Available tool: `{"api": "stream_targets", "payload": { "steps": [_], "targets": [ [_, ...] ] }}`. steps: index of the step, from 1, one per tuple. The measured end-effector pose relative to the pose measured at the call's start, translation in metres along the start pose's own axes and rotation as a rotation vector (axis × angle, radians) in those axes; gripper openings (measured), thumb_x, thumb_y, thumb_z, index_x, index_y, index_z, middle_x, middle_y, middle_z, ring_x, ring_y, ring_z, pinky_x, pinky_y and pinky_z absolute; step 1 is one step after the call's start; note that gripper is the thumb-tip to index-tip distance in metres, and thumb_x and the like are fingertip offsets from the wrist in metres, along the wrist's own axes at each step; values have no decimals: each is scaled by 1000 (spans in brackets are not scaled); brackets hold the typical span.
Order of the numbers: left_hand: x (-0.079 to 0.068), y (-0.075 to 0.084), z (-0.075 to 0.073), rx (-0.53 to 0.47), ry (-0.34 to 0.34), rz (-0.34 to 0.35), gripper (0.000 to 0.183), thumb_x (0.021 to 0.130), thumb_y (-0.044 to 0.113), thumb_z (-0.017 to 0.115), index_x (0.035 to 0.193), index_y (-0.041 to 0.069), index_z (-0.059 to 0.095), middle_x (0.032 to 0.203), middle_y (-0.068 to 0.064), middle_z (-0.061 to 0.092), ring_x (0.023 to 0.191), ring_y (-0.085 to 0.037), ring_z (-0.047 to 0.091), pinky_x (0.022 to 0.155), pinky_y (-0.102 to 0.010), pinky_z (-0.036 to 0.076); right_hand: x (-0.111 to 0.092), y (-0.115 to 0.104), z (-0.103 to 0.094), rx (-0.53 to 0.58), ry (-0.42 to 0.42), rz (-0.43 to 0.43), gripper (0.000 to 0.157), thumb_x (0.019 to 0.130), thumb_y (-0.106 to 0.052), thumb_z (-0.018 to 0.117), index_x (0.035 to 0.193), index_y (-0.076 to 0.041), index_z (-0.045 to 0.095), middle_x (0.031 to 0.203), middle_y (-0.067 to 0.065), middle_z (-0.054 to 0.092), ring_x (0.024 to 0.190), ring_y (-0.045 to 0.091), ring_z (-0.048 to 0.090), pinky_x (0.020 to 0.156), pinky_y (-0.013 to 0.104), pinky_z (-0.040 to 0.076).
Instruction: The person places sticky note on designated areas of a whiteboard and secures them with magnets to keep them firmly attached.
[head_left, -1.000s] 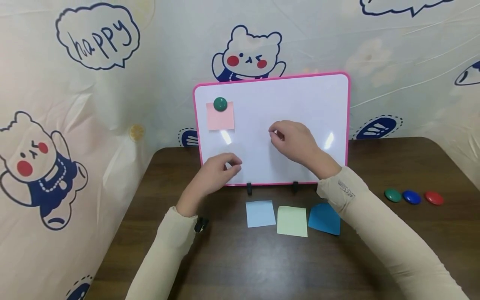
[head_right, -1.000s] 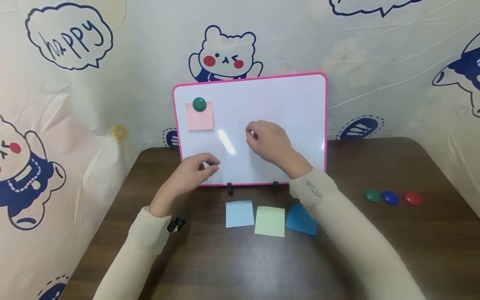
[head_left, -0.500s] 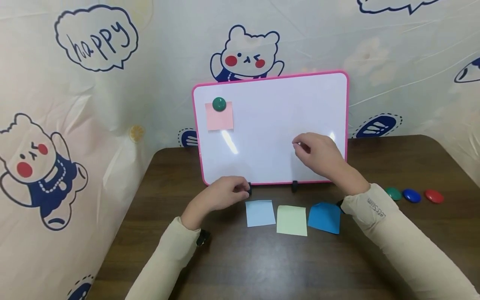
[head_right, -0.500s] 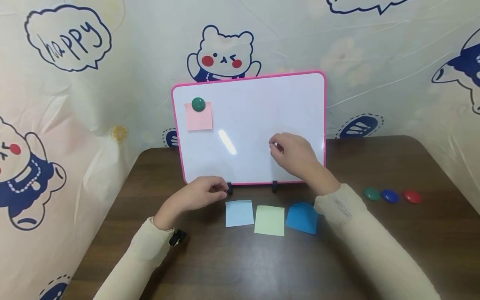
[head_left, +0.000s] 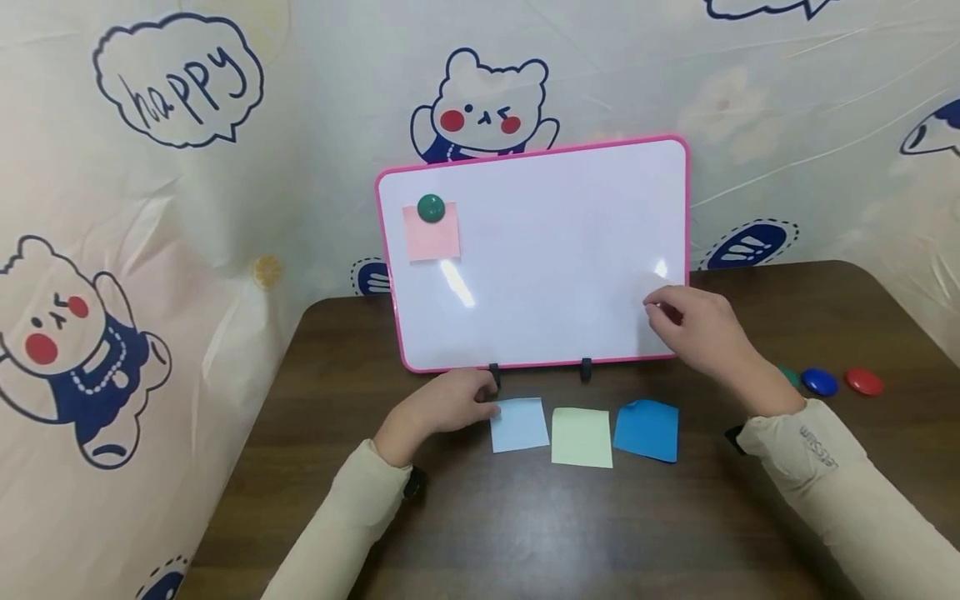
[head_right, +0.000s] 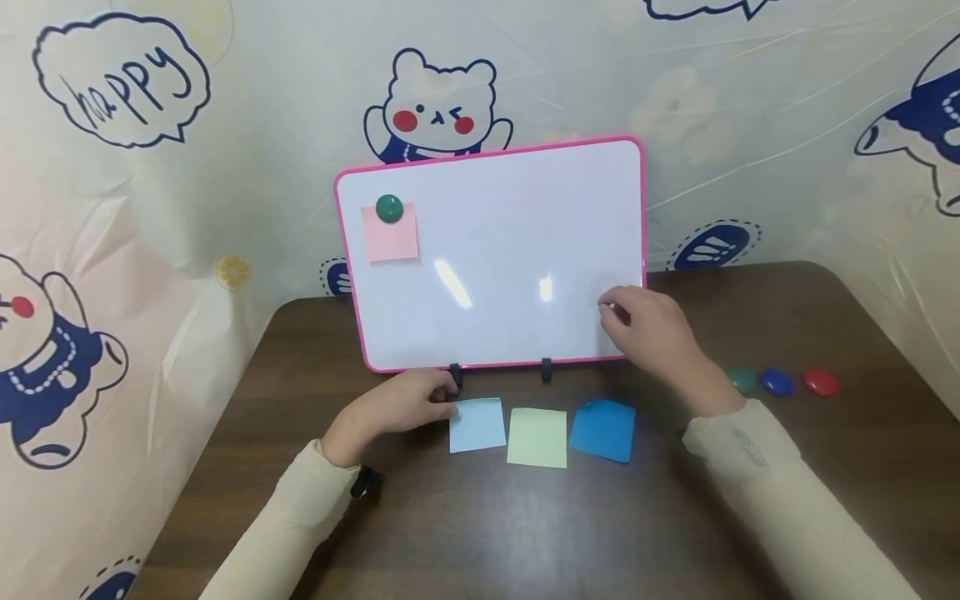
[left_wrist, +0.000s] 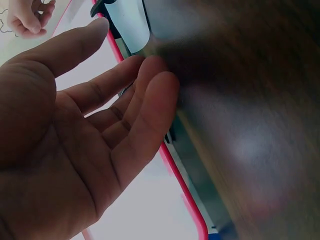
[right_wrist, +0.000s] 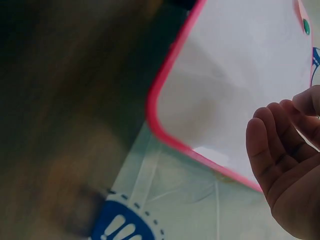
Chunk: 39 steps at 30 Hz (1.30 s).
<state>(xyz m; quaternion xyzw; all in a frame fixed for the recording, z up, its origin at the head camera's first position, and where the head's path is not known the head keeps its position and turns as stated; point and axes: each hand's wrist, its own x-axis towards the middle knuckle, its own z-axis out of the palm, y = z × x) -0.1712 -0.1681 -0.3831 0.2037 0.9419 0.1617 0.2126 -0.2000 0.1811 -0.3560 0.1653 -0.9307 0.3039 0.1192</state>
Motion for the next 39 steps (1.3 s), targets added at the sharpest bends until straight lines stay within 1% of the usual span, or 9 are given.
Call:
{"api": "stream_targets", "payload": {
  "steps": [8, 14, 18, 21, 24, 29, 34, 37, 39],
  "targets": [
    [2, 0, 2, 40, -16, -4, 26, 86, 29, 70, 106, 14, 65, 92, 4, 57, 81, -14, 53, 77, -31, 46, -23, 20, -15, -35, -48, 79, 23, 92, -18, 60, 110, -5, 65, 110, 17, 63, 95, 33, 58, 78, 54, 49],
    [2, 1, 7, 114, -4, -16, 20, 86, 30, 68, 100, 16, 63, 87, 3, 52, 77, -14, 52, 70, -29, 45, -40, 52, -27, -84, -129, 147, 27, 95, -26, 56, 112, -5, 63, 108, 18, 63, 92, 33, 57, 78, 57, 47],
    [2, 1, 9, 151, 4, -8, 14, 87, 27, 67, 95, 17, 61, 84, 3, 50, 73, -14, 51, 65, -28, 44, -52, 77, -36, -162, -152, 158, 26, 93, -22, 59, 110, -2, 62, 104, 22, 63, 87, 34, 57, 76, 59, 45],
    [2, 1, 9, 162, 18, 6, 9, 88, 23, 66, 90, 16, 60, 83, 2, 49, 72, -15, 50, 64, -28, 44, -59, 92, -43, -211, -154, 150, 25, 91, -20, 61, 107, -1, 63, 96, 20, 65, 81, 32, 57, 71, 57, 45],
    [1, 0, 9, 164, 30, 14, 7, 89, 21, 64, 87, 17, 59, 82, 1, 48, 70, -15, 50, 62, -28, 43, -65, 103, -49, -240, -164, 148, 27, 91, -21, 62, 107, 0, 63, 94, 20, 64, 81, 33, 58, 70, 56, 44],
    [0, 1, 9, 160, 39, 9, 8, 91, 22, 61, 85, 18, 58, 81, 2, 48, 68, -14, 50, 60, -27, 44, -77, 116, -56, -309, -242, 229, 44, 91, -30, 61, 115, 6, 57, 105, 31, 55, 92, 45, 53, 73, 62, 41],
    [0, -1, 7, 121, 45, 15, 10, 90, 21, 61, 82, 19, 56, 74, 4, 52, 66, -13, 51, 60, -27, 44, -87, 125, -59, -367, -356, 276, 68, 88, -51, 59, 118, 9, 51, 105, 36, 47, 89, 46, 50, 71, 63, 42],
    [0, -4, 4, 81, 51, 27, 11, 90, 19, 61, 80, 19, 56, 69, 4, 53, 64, -13, 51, 60, -28, 45, -90, 129, -57, -360, -393, 265, 71, 86, -52, 61, 120, 10, 51, 105, 36, 49, 90, 45, 50, 71, 63, 42],
    [-1, -5, 2, 60, 55, 35, 11, 90, 19, 61, 80, 20, 55, 69, 5, 53, 65, -13, 52, 60, -28, 45, -91, 130, -55, -355, -401, 244, 66, 86, -45, 64, 119, 10, 52, 103, 34, 52, 90, 44, 52, 70, 61, 43]
  ]
}}
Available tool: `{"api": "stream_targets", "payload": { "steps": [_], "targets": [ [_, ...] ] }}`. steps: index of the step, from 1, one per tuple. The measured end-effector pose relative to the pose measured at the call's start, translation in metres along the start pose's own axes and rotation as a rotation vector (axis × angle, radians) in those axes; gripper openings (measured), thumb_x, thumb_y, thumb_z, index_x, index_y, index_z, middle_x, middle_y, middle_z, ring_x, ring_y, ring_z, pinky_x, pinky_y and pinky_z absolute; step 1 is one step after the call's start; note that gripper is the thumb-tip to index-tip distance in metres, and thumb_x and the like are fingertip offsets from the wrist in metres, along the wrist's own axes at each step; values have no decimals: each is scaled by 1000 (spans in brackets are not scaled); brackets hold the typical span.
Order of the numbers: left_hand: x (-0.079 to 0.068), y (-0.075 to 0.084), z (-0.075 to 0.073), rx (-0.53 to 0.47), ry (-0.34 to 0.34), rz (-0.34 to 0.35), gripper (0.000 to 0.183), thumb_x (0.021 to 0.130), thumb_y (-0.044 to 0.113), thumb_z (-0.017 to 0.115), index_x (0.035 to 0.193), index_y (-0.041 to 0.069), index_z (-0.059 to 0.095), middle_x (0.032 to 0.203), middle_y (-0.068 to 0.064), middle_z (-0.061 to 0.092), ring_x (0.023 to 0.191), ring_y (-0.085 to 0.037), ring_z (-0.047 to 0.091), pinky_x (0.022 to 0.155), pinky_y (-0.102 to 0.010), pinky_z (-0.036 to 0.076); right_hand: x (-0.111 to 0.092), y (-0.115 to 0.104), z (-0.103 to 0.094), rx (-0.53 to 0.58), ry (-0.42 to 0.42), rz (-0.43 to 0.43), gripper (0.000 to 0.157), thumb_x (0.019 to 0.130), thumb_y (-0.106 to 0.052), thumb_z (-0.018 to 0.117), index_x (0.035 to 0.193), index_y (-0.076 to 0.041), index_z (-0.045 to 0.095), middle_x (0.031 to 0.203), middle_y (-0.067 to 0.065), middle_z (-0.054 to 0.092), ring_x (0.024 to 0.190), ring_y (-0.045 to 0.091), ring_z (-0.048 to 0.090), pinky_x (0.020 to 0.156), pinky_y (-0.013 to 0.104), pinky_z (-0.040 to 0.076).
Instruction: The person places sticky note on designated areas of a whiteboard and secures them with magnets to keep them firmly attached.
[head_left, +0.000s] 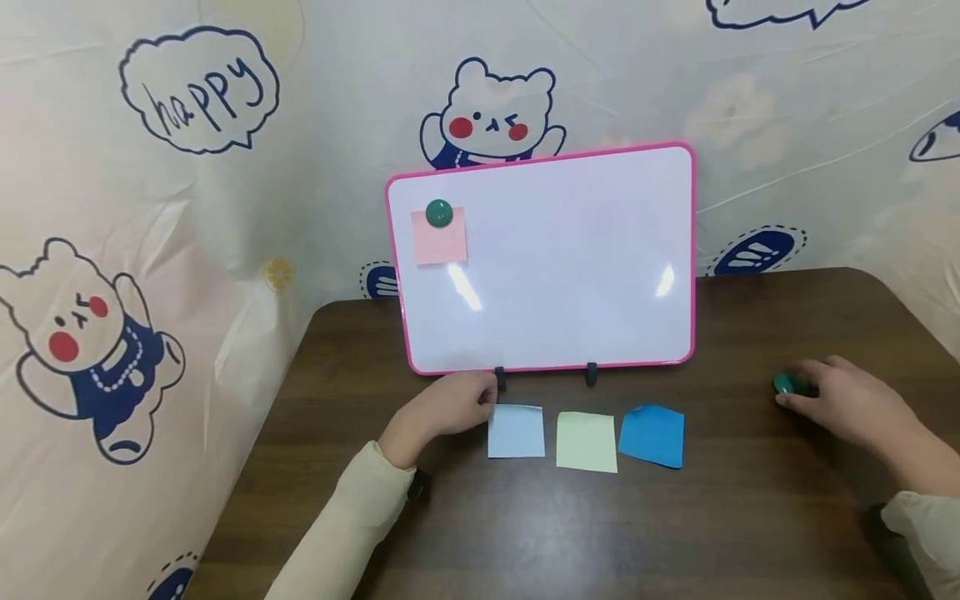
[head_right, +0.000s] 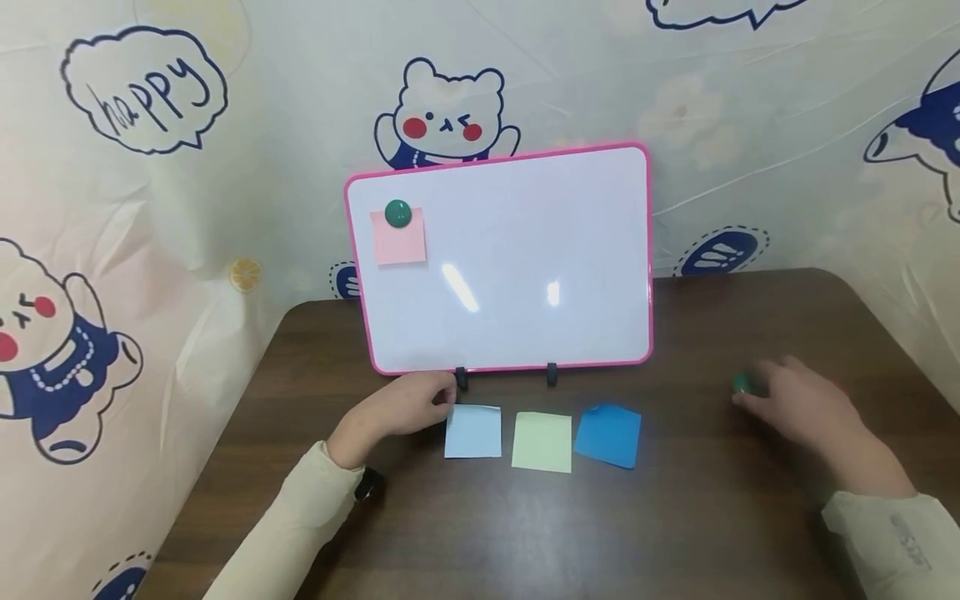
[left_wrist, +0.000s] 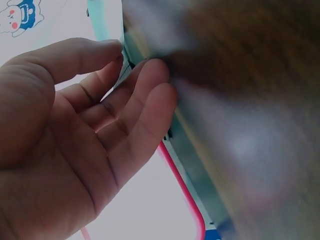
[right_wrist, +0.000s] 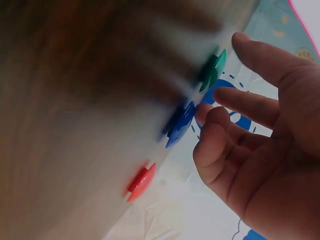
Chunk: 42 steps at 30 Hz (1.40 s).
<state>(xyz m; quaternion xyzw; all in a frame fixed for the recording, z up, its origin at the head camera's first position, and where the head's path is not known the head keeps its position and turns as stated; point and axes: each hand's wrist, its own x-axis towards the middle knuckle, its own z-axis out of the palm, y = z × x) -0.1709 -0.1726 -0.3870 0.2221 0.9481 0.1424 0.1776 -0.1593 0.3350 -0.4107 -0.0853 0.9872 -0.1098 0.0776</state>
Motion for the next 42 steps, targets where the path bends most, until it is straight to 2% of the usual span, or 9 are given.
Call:
{"api": "stream_targets", "payload": {
  "steps": [4, 7, 10, 16, 23, 28, 34, 38, 42],
  "targets": [
    [-2, 0, -4, -45, 6, 18, 9, 91, 20, 60, 84, 21, 55, 71, 5, 55, 68, -13, 53, 62, -28, 46, 2, 0, 1, -19, -22, -17, 54, 85, -30, 68, 114, 13, 55, 92, 26, 56, 81, 37, 55, 65, 54, 45],
    [-3, 0, -7, -94, 15, 24, 7, 91, 20, 61, 87, 22, 55, 74, 6, 56, 70, -12, 54, 64, -28, 47, 5, -1, 1, -35, -42, -22, 49, 84, -25, 69, 111, 13, 56, 85, 20, 56, 75, 30, 55, 62, 49, 46],
    [-4, -1, -9, -133, 34, 39, 7, 91, 19, 61, 90, 23, 55, 78, 7, 57, 74, -12, 55, 67, -27, 47, 6, -3, 1, -26, -50, -37, 51, 84, -28, 69, 109, 14, 56, 83, 18, 57, 72, 28, 54, 62, 48, 47],
    [-3, -5, -14, -198, 98, 89, 7, 91, 15, 61, 91, 21, 56, 82, 8, 58, 79, -13, 55, 70, -28, 48, 6, -3, -1, 49, -31, -84, 56, 85, -33, 68, 110, 15, 54, 86, 20, 58, 78, 33, 56, 68, 54, 46],
    [-2, -10, -20, -287, 176, 63, 9, 90, 16, 63, 90, 23, 58, 84, 8, 60, 80, -13, 56, 70, -28, 49, 8, -1, 2, 41, -2, -116, 47, 84, -24, 68, 107, 16, 56, 87, 21, 58, 80, 34, 56, 69, 53, 46],
    [-2, -10, -21, -332, 193, 71, 4, 91, 20, 63, 92, 21, 59, 85, 8, 61, 82, -14, 56, 71, -29, 50, 7, -2, 2, 42, 4, -108, 49, 83, -25, 69, 107, 15, 56, 89, 22, 58, 81, 35, 57, 69, 53, 46],
    [-1, -11, -23, -391, 219, 81, 4, 91, 23, 64, 91, 22, 60, 86, 7, 61, 83, -14, 56, 70, -31, 50, 7, -5, 0, 54, -15, -74, 58, 83, -31, 70, 112, 17, 52, 97, 30, 57, 86, 40, 56, 74, 58, 44],
    [0, -9, -25, -416, 246, 86, 5, 90, 24, 65, 89, 22, 60, 83, 5, 61, 80, -16, 56, 68, -32, 50, 7, -11, -2, 98, -4, -78, 55, 84, -32, 69, 112, 12, 54, 93, 22, 60, 82, 35, 57, 73, 56, 46],
    [1, -9, -25, -444, 273, 59, 6, 90, 23, 65, 88, 20, 61, 81, 2, 60, 76, -18, 56, 65, -32, 50, 9, -19, -4, 143, 32, -104, 48, 85, -32, 69, 110, 7, 57, 90, 12, 61, 79, 27, 56, 71, 52, 47]
  ]
}}
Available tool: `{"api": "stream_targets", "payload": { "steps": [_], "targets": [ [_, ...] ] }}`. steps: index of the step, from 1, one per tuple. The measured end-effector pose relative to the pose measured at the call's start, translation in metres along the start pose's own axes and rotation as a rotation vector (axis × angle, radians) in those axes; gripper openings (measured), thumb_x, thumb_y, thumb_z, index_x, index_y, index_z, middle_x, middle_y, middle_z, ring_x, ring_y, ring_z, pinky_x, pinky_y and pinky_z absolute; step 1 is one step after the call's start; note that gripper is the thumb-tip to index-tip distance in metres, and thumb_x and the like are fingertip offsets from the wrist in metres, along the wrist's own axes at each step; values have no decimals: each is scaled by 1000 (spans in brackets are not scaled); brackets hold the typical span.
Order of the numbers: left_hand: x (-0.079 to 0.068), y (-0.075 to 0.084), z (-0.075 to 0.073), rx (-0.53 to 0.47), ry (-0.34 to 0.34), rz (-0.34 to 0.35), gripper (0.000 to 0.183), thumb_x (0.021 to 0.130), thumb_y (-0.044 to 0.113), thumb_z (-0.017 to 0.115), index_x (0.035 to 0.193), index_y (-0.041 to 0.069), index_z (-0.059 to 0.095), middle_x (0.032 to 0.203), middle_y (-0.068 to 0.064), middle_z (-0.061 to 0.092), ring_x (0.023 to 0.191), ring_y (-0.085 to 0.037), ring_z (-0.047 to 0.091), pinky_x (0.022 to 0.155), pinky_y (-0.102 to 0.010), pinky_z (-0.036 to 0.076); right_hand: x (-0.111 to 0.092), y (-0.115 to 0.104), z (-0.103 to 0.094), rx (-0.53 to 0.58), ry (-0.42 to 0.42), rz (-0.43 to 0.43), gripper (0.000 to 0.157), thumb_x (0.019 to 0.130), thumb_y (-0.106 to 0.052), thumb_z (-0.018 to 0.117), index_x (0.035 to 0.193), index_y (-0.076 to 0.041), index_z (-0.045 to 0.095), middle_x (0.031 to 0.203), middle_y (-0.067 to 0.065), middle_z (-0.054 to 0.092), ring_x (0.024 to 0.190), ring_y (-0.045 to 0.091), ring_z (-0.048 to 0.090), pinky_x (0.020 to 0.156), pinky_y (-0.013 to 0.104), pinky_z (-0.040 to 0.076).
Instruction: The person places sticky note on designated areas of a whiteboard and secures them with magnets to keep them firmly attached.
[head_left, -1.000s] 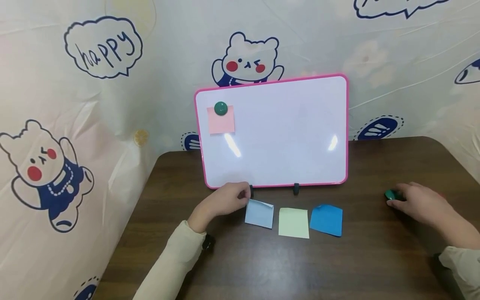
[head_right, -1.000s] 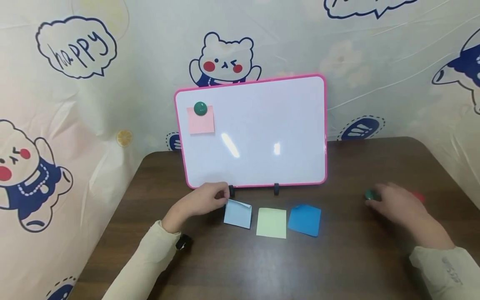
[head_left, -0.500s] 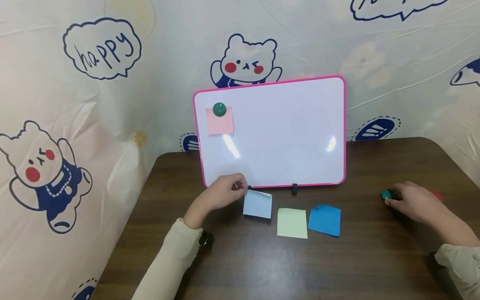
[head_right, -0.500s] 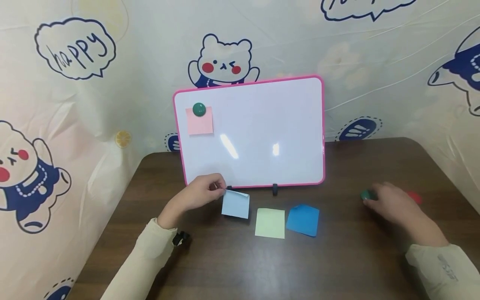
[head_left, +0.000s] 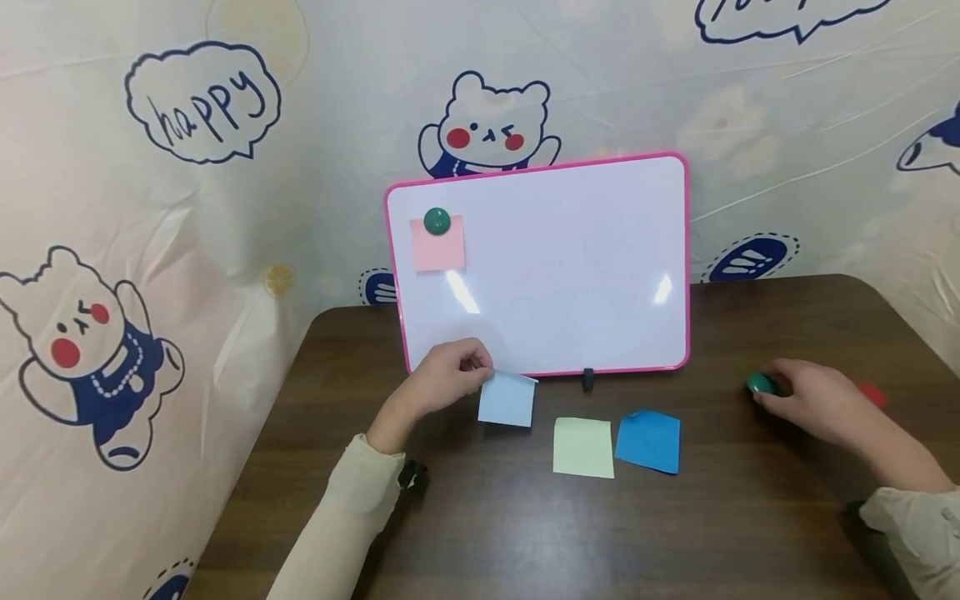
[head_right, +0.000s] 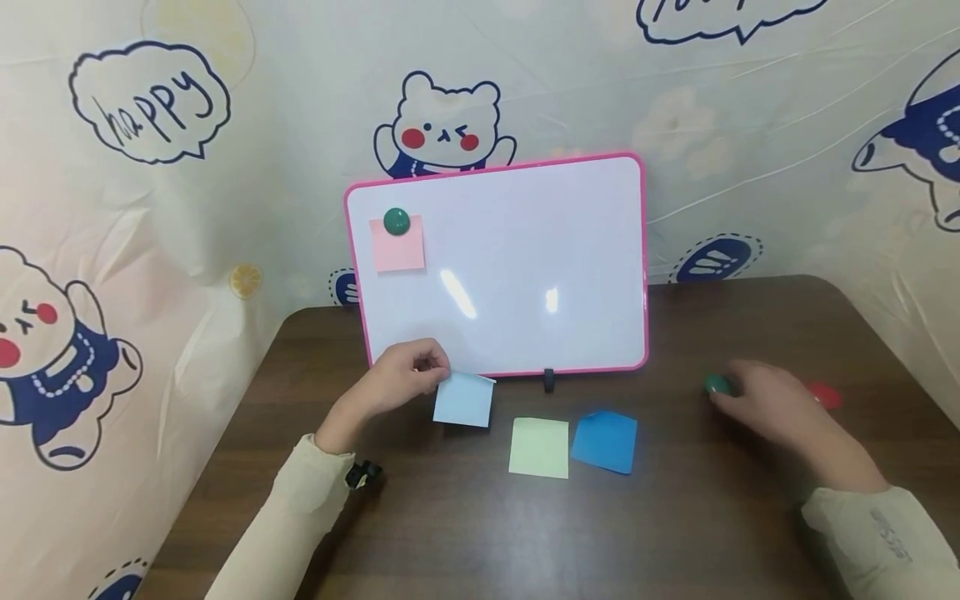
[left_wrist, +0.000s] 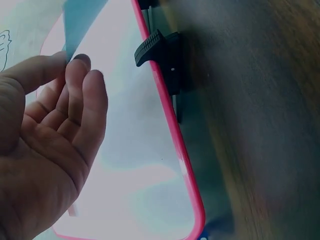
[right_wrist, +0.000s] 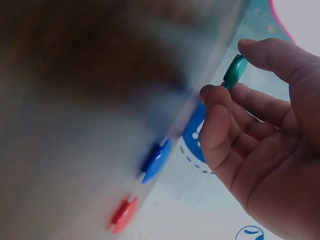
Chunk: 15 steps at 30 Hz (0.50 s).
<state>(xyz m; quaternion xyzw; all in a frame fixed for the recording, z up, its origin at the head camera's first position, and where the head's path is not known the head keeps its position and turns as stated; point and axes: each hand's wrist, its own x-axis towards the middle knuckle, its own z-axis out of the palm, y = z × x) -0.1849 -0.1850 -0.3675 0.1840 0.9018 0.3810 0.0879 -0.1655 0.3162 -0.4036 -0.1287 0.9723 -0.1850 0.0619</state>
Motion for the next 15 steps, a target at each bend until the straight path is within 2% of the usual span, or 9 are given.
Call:
{"api": "stream_targets", "payload": {
  "steps": [4, 9, 15],
  "targets": [
    [1, -1, 0, -32, 31, -31, 5, 90, 23, 65, 90, 19, 62, 81, 1, 60, 73, -20, 57, 63, -33, 51, 1, -10, -1, 21, 64, -25, 47, 86, -29, 69, 114, 6, 57, 97, 16, 62, 84, 29, 57, 74, 54, 46],
    [3, -2, 1, -65, 104, -36, 5, 90, 23, 66, 91, 20, 62, 82, 0, 60, 73, -22, 57, 62, -34, 51, 2, -17, -3, 15, 138, -67, 49, 86, -27, 69, 118, 7, 56, 100, 19, 60, 85, 30, 57, 73, 52, 46],
    [8, -2, 1, -101, 193, -43, 5, 90, 23, 67, 90, 19, 63, 81, 0, 60, 72, -22, 57, 62, -35, 51, 1, -26, -8, 58, 126, -36, 51, 87, -28, 68, 123, 5, 53, 108, 21, 55, 88, 32, 53, 73, 53, 48]
  ]
}}
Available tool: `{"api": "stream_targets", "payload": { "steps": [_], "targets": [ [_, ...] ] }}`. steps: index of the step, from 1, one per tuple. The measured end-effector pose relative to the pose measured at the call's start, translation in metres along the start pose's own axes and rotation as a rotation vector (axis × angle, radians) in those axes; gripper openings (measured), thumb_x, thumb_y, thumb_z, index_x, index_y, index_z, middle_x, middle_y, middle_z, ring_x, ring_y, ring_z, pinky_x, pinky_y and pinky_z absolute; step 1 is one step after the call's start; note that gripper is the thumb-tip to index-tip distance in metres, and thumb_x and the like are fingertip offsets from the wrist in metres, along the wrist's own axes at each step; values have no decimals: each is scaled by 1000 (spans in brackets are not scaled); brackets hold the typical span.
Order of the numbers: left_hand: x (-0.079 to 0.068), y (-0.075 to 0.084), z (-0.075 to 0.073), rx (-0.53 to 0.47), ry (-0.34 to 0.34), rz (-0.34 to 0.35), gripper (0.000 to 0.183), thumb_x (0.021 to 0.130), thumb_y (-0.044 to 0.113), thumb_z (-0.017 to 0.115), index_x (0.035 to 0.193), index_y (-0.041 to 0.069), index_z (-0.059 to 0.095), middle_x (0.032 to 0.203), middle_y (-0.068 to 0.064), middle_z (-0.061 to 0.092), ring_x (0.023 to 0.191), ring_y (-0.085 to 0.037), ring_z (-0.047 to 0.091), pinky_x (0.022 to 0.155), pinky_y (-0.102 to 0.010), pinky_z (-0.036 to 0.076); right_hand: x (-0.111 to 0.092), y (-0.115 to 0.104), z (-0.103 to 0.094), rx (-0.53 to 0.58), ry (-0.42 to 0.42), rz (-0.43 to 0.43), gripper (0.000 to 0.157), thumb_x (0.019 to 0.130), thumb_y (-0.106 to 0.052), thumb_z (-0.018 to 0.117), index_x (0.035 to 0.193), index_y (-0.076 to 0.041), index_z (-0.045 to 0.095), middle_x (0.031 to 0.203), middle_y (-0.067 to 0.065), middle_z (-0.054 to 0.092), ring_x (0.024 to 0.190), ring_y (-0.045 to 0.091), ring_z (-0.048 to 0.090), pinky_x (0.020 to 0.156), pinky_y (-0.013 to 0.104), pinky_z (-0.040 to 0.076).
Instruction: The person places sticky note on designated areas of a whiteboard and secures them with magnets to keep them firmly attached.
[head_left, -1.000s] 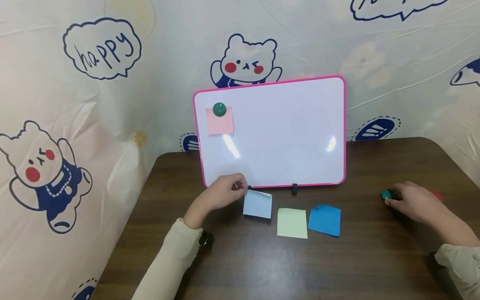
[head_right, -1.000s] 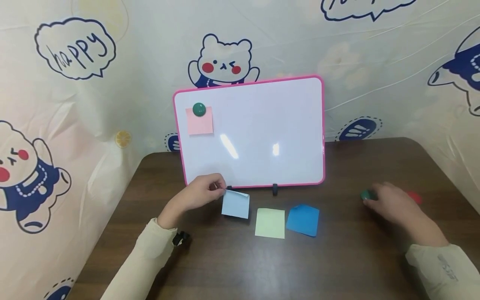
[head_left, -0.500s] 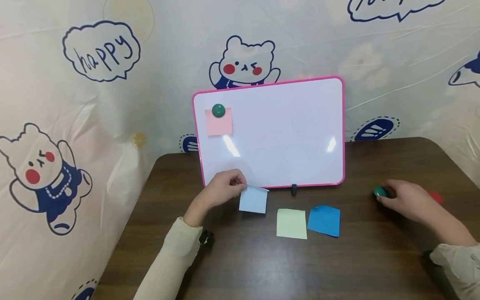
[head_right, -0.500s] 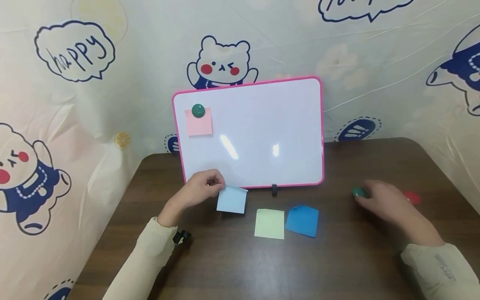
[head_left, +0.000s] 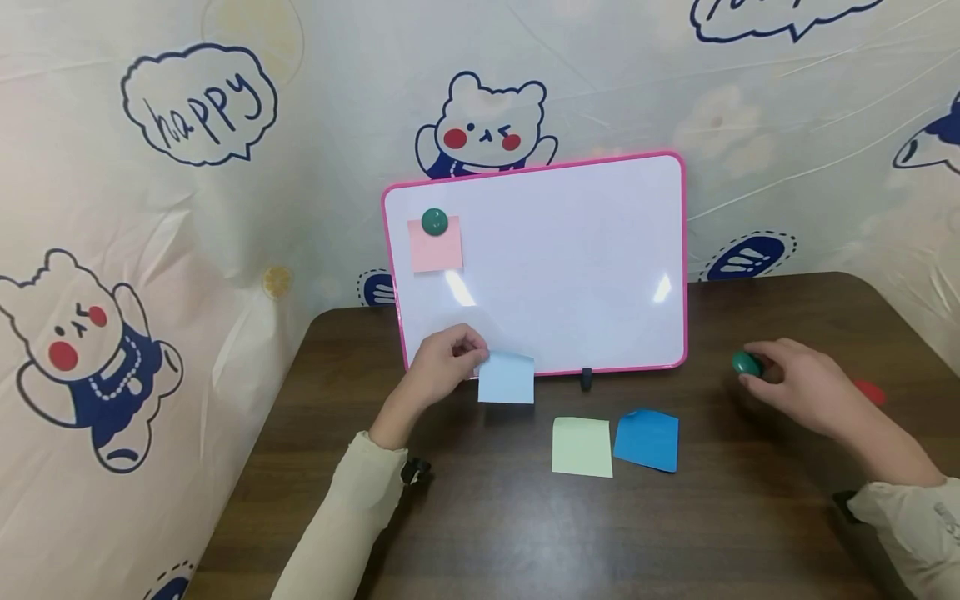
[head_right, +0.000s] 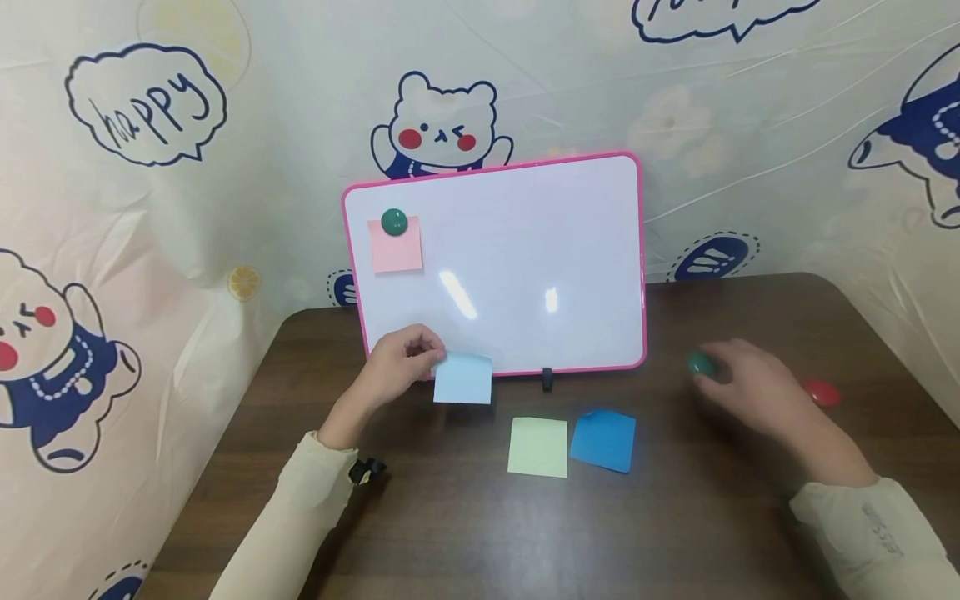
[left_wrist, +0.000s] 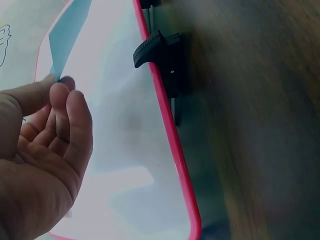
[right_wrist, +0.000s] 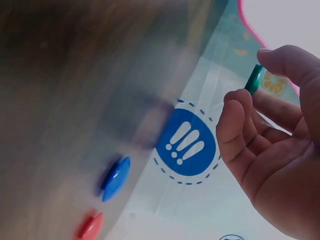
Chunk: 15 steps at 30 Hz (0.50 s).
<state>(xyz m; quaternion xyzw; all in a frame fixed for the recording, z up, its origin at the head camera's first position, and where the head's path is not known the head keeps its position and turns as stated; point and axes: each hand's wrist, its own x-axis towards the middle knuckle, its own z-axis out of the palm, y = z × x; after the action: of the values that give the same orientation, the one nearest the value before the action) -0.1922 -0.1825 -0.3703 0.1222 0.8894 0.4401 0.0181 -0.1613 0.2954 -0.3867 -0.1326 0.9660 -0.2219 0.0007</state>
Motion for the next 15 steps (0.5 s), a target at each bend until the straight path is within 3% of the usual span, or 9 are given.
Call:
{"api": "stream_targets", "payload": {
  "steps": [8, 15],
  "targets": [
    [8, 3, -1, -74, 102, 5, 7, 90, 24, 66, 92, 19, 63, 78, -4, 59, 66, -23, 56, 59, -37, 50, 3, -13, -3, 37, 2, 10, 52, 89, -30, 66, 126, 2, 51, 114, 21, 52, 94, 35, 51, 75, 55, 49],
    [21, 3, 1, -110, 148, -5, 13, 90, 30, 66, 94, 18, 64, 80, -4, 60, 67, -24, 57, 63, -35, 50, 10, -28, 0, 68, 26, -23, 48, 88, -27, 67, 125, 1, 52, 116, 21, 51, 96, 36, 51, 74, 54, 50]
  ]
}}
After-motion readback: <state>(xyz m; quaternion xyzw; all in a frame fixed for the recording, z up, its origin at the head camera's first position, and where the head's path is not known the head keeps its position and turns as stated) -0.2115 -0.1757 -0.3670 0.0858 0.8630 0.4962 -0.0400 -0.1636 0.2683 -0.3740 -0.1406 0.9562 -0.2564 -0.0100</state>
